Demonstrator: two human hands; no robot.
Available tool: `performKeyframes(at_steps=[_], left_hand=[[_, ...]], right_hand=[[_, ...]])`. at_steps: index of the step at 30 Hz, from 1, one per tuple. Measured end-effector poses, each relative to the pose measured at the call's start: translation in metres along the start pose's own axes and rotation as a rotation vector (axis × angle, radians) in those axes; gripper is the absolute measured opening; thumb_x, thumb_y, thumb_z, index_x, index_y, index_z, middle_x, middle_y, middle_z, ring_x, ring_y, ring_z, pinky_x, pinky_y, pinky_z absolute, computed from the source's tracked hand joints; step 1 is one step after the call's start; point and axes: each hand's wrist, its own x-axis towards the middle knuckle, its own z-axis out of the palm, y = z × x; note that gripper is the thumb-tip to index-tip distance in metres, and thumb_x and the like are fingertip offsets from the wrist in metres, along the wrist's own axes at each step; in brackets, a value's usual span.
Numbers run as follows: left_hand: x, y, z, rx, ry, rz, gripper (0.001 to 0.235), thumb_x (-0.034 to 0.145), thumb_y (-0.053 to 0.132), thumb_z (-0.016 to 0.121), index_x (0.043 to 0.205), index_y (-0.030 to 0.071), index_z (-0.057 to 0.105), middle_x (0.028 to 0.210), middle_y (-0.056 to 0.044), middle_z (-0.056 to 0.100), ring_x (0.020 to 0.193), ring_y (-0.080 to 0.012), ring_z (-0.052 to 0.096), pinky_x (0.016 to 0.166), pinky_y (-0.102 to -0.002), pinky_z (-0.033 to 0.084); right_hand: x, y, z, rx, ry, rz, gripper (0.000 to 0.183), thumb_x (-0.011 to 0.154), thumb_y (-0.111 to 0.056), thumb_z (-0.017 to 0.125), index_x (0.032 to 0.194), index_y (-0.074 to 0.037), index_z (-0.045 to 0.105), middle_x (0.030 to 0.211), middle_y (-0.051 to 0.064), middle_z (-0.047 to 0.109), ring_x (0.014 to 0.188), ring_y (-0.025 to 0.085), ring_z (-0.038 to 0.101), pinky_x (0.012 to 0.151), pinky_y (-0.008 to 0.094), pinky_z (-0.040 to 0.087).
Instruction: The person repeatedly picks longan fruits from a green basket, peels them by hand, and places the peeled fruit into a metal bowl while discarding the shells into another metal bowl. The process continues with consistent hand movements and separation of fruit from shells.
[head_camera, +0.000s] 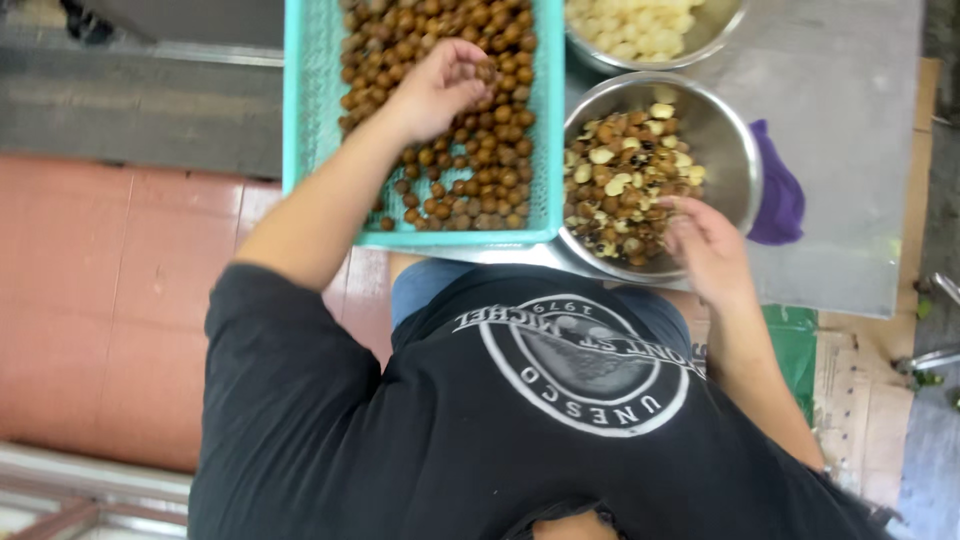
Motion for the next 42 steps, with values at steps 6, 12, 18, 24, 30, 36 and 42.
performKeyframes(at_steps=[6,12,18,24,30,36,42], left_hand=[[-0.003,0.042,0.121,-0.573,-0.234,-0.177,0.036,0.104,0.017,0.059,0.139,0.011,0.055,0.113,-0.003,0.068,0.095,-0.0093,0.064,0.086,-0.026,0.056],[0.016,0.032,0.189,-0.701,-0.300,-0.152,0.033,0.110,0.023,0.057,0.138,0.005,0.061,0.106,-0.001,0.067,0.088,-0.0071,0.059,0.080,-0.023,0.053],[0.029,0.004,0.202,-0.726,-0.215,-0.181,0.034,0.107,0.024,0.061,0.136,0.006,0.062,0.102,0.002,0.067,0.090,-0.0073,0.060,0.082,-0.023,0.053],[0.028,-0.007,0.204,-0.686,-0.122,-0.184,0.036,0.104,0.031,0.064,0.131,0.008,0.066,0.101,0.003,0.066,0.089,-0.0065,0.059,0.075,-0.021,0.049],[0.028,-0.023,0.204,-0.641,-0.036,-0.181,0.036,0.106,0.033,0.064,0.129,0.006,0.067,0.099,0.001,0.066,0.087,-0.0063,0.056,0.071,-0.019,0.045],[0.029,-0.036,0.214,-0.542,0.009,0.009,0.033,0.108,0.025,0.058,0.132,0.003,0.064,0.109,0.000,0.069,0.097,-0.0084,0.060,0.081,-0.023,0.049],[0.042,-0.047,0.213,-0.462,-0.032,0.053,0.033,0.110,0.025,0.053,0.132,0.002,0.062,0.112,0.000,0.068,0.099,-0.0094,0.061,0.093,-0.026,0.051]], right_hand=[[0.019,-0.053,0.030,-0.298,0.009,-0.250,0.033,0.104,-0.008,0.058,0.136,-0.007,0.066,0.088,0.005,0.072,0.067,0.010,0.061,0.063,0.027,0.051],[0.010,-0.110,0.038,-0.915,0.226,-0.625,0.046,0.104,-0.011,0.065,0.148,-0.020,0.060,0.096,0.015,0.071,0.079,0.030,0.070,0.071,0.039,0.055],[0.016,-0.123,0.039,-1.119,0.206,-0.507,0.051,0.100,-0.016,0.066,0.149,-0.025,0.058,0.086,0.015,0.071,0.074,0.036,0.068,0.065,0.045,0.053],[0.028,-0.119,0.038,-1.046,0.149,-0.551,0.049,0.099,-0.015,0.065,0.147,-0.023,0.060,0.101,0.015,0.074,0.082,0.036,0.070,0.069,0.044,0.055],[0.041,-0.106,0.038,-1.067,0.134,-0.505,0.045,0.099,-0.015,0.067,0.144,-0.023,0.064,0.093,0.014,0.073,0.081,0.035,0.070,0.069,0.045,0.055],[0.052,-0.086,0.046,-1.007,0.235,-0.589,0.045,0.099,-0.011,0.065,0.143,-0.021,0.065,0.090,0.014,0.071,0.082,0.033,0.070,0.072,0.043,0.056],[0.061,-0.068,0.042,-0.874,0.253,-0.588,0.039,0.099,-0.008,0.065,0.137,-0.016,0.068,0.092,0.015,0.072,0.083,0.032,0.071,0.073,0.042,0.056]])
